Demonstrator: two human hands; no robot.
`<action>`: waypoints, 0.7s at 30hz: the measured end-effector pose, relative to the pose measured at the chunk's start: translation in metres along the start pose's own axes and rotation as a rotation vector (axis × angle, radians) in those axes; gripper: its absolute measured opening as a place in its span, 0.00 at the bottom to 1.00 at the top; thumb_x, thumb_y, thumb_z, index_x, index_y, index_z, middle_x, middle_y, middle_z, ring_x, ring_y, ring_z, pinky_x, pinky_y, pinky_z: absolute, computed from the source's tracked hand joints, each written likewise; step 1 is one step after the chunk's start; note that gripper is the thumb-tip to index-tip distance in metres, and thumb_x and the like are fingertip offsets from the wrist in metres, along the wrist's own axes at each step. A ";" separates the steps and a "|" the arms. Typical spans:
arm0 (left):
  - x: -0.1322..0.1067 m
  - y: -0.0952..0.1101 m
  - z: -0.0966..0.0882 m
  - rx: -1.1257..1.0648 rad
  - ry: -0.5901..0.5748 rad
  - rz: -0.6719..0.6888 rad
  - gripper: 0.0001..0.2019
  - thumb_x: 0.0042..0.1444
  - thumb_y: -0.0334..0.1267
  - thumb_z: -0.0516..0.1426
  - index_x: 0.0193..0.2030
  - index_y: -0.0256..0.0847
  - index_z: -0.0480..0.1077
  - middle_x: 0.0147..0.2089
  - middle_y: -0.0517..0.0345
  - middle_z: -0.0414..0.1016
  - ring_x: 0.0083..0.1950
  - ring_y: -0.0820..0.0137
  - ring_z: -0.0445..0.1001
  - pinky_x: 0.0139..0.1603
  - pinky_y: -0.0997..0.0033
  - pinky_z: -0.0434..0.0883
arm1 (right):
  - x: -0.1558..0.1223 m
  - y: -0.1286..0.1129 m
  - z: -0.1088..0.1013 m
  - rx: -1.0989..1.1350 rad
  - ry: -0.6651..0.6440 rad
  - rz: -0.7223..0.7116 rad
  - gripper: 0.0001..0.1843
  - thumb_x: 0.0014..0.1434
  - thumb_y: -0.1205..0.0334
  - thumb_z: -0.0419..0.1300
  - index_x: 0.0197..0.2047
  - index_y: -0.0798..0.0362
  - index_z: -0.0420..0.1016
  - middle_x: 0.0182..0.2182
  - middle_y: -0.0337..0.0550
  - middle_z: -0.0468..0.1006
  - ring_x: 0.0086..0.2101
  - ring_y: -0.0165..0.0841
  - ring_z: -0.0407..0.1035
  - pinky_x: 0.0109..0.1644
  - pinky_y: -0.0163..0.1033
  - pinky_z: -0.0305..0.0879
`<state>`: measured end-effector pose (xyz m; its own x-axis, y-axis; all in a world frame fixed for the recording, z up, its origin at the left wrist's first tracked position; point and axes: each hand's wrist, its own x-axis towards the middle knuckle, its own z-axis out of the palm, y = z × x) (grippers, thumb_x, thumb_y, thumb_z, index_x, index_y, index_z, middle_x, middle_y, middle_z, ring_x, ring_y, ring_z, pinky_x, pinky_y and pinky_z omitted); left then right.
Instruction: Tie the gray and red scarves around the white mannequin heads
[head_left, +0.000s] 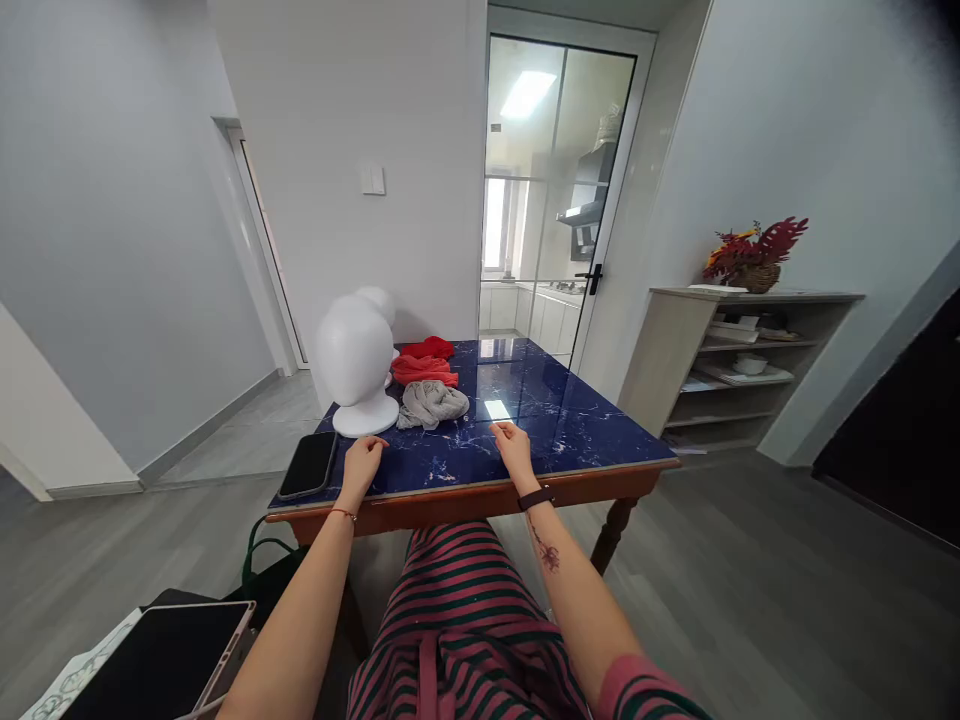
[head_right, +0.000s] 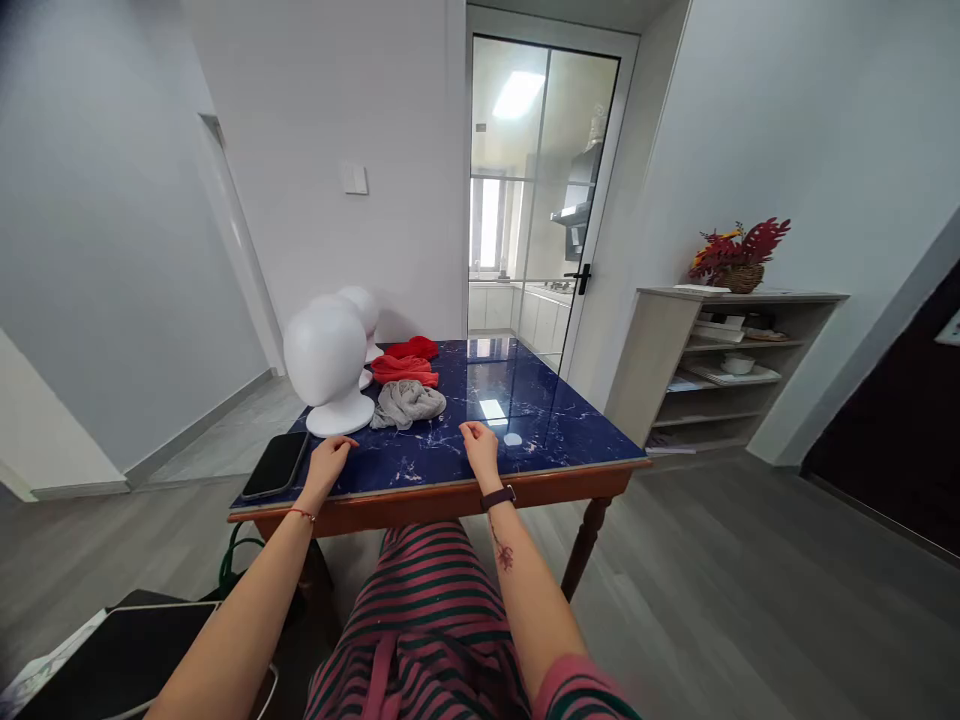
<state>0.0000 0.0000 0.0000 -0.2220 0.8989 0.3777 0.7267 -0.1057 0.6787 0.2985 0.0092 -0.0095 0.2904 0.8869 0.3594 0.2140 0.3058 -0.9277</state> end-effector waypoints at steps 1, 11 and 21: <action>0.000 0.000 0.000 0.001 0.001 -0.001 0.15 0.50 0.36 0.48 0.30 0.39 0.76 0.37 0.50 0.79 0.39 0.62 0.74 0.42 0.67 0.67 | 0.000 0.000 0.000 0.000 -0.001 0.000 0.25 0.48 0.40 0.57 0.29 0.57 0.75 0.15 0.36 0.65 0.19 0.28 0.57 0.25 0.34 0.51; 0.001 0.001 -0.001 -0.005 -0.005 -0.004 0.14 0.49 0.35 0.48 0.30 0.40 0.76 0.37 0.51 0.79 0.40 0.61 0.74 0.44 0.66 0.67 | 0.000 -0.002 0.000 0.004 0.008 0.002 0.25 0.48 0.40 0.57 0.28 0.57 0.75 0.14 0.36 0.64 0.18 0.28 0.56 0.24 0.34 0.50; 0.001 0.001 0.001 -0.034 0.009 -0.012 0.14 0.48 0.36 0.48 0.29 0.41 0.76 0.37 0.51 0.79 0.41 0.61 0.74 0.46 0.65 0.67 | 0.001 0.003 0.001 0.003 0.001 -0.015 0.24 0.49 0.41 0.57 0.29 0.57 0.75 0.15 0.36 0.65 0.19 0.28 0.56 0.24 0.34 0.50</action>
<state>0.0005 0.0013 0.0005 -0.2364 0.8964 0.3750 0.7014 -0.1096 0.7042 0.2988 0.0112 -0.0122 0.2879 0.8821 0.3729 0.2151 0.3199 -0.9227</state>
